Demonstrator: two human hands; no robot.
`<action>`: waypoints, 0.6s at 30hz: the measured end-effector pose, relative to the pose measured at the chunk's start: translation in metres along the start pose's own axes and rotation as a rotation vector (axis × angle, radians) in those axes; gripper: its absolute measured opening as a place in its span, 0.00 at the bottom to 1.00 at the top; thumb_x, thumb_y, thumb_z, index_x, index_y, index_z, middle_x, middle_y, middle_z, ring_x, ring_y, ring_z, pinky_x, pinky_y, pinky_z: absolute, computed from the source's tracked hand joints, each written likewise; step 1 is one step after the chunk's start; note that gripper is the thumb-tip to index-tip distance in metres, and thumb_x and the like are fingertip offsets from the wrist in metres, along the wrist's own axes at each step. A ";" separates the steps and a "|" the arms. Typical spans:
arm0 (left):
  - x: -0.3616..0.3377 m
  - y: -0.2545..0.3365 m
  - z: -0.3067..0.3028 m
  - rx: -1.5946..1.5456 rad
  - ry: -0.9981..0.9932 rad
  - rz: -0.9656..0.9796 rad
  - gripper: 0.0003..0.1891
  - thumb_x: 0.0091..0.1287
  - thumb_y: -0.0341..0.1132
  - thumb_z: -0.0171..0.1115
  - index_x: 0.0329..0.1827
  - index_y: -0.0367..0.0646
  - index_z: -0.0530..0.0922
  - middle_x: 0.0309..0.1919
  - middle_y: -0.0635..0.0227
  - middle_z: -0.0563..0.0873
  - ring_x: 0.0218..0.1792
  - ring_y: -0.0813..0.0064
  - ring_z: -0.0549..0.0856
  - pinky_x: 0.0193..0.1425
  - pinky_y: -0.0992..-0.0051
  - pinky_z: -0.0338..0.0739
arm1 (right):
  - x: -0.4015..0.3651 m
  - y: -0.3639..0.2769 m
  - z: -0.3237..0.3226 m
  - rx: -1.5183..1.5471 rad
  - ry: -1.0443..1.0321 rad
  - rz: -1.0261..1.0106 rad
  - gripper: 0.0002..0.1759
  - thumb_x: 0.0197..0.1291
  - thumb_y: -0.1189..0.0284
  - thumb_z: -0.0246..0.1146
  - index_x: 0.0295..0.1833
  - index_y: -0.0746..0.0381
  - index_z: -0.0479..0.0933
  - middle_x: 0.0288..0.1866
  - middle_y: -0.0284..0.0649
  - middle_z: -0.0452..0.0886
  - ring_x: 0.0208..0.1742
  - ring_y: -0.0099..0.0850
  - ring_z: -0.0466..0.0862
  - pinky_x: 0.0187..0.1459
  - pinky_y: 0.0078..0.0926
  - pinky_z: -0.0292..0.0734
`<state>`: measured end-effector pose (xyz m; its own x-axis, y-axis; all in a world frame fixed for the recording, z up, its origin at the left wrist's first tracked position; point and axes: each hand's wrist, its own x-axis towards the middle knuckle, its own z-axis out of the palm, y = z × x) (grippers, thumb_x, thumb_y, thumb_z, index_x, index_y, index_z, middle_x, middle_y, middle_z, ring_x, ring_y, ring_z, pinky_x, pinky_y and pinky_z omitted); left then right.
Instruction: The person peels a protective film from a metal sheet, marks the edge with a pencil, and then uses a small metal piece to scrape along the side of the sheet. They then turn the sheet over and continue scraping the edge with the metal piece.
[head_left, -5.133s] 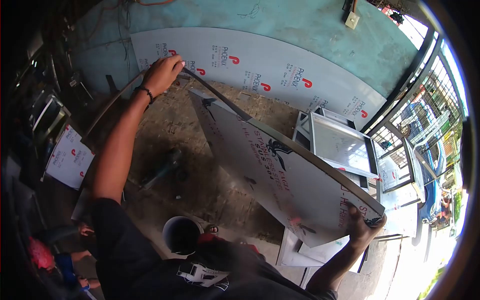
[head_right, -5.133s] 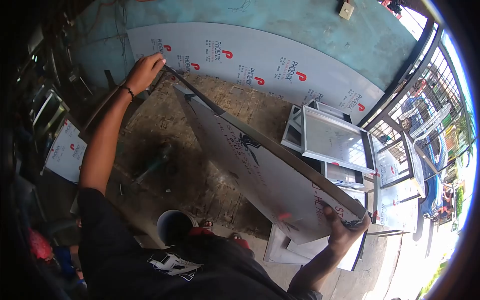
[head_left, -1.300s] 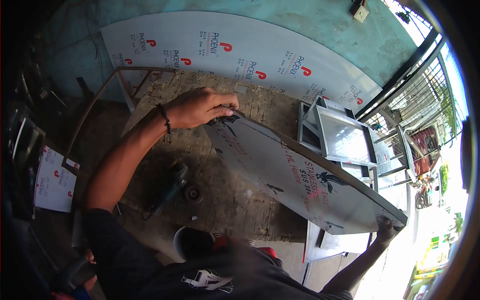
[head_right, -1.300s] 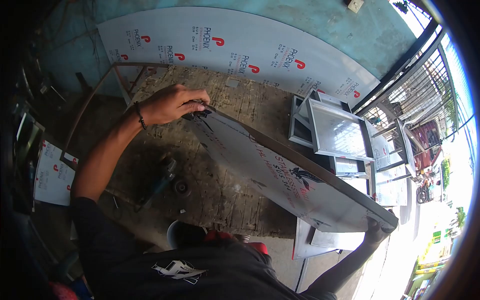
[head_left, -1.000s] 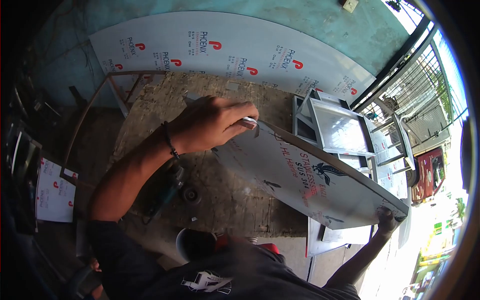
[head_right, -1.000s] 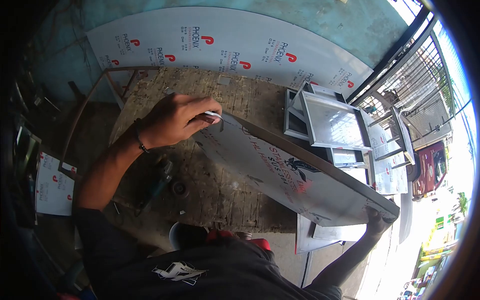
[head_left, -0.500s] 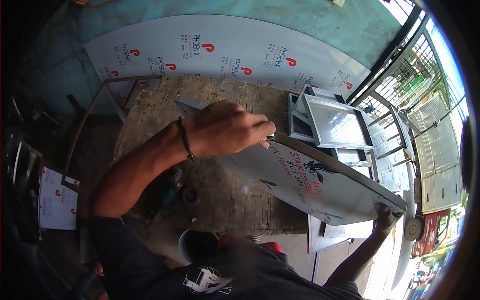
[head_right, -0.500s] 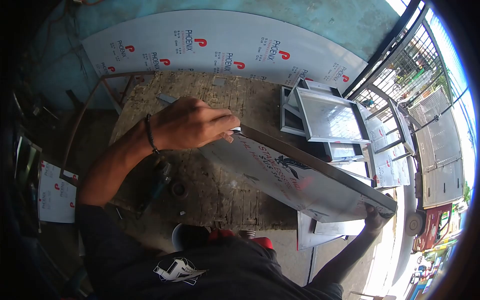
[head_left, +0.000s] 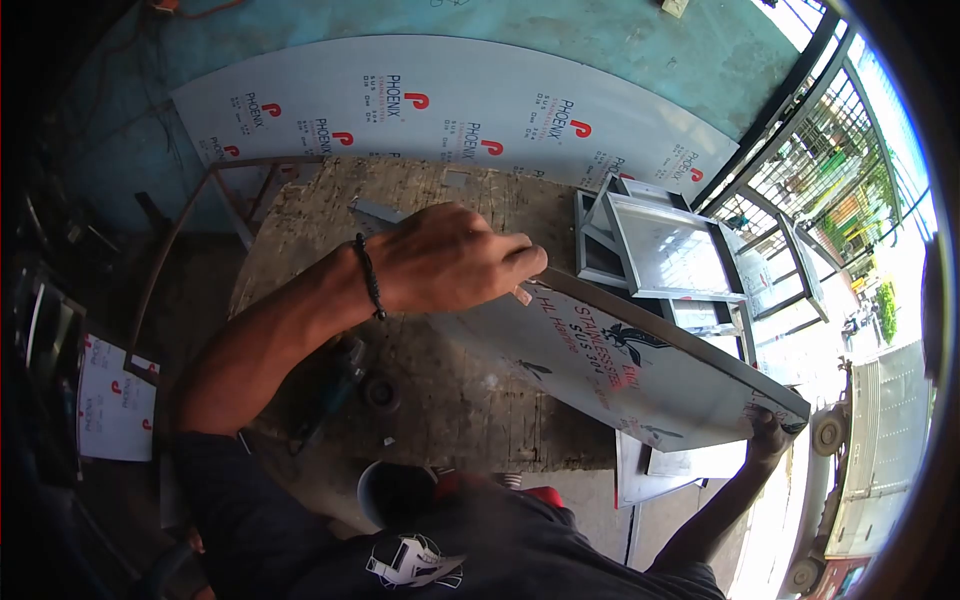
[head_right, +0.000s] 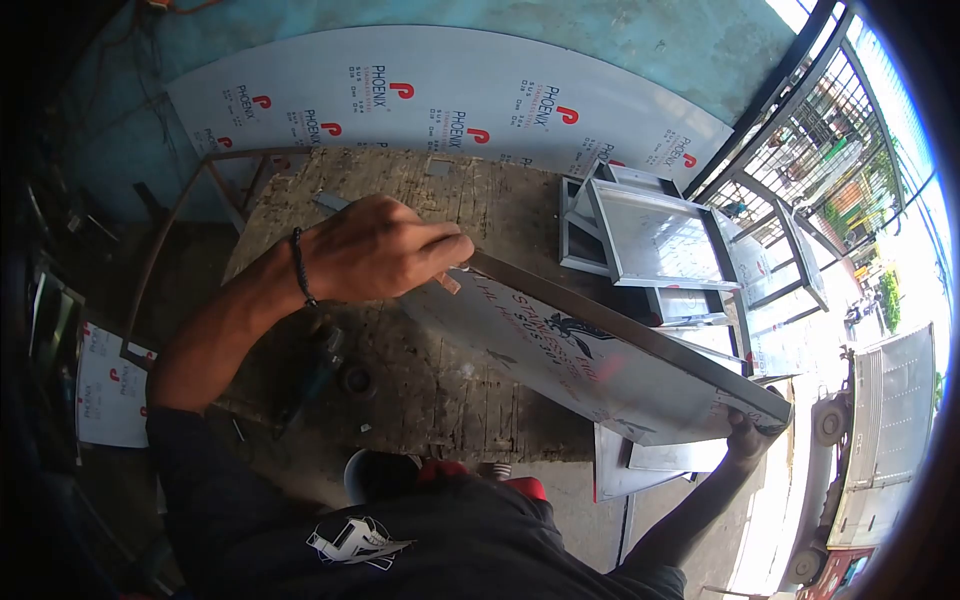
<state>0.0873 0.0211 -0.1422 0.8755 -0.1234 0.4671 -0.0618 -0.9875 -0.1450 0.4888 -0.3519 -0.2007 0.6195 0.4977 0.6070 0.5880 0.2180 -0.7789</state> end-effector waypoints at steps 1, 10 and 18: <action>-0.004 -0.004 0.000 -0.085 0.052 -0.044 0.12 0.61 0.33 0.71 0.39 0.39 0.75 0.27 0.66 0.83 0.28 0.66 0.87 0.28 0.69 0.81 | -0.001 -0.003 0.003 0.015 0.016 0.002 0.34 0.37 0.53 0.85 0.39 0.65 0.77 0.33 0.30 0.79 0.33 0.18 0.78 0.36 0.16 0.72; -0.067 -0.049 -0.002 -0.426 0.135 -0.590 0.06 0.70 0.28 0.61 0.44 0.37 0.73 0.30 0.64 0.80 0.33 0.74 0.81 0.38 0.72 0.73 | 0.011 0.009 -0.010 -0.071 -0.072 -0.001 0.34 0.41 0.48 0.82 0.38 0.68 0.81 0.34 0.34 0.82 0.37 0.25 0.82 0.49 0.30 0.78; -0.163 -0.125 -0.002 -0.304 0.503 -0.917 0.09 0.75 0.32 0.57 0.40 0.34 0.71 0.27 0.71 0.70 0.31 0.83 0.66 0.37 0.76 0.66 | 0.016 0.022 -0.021 -0.114 -0.145 -0.010 0.34 0.48 0.47 0.78 0.40 0.71 0.83 0.34 0.38 0.84 0.40 0.29 0.84 0.62 0.44 0.76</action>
<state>-0.0487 0.1648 -0.1981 0.3570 0.7154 0.6007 0.3388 -0.6984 0.6304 0.5229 -0.3569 -0.2047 0.5366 0.6140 0.5789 0.6540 0.1310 -0.7451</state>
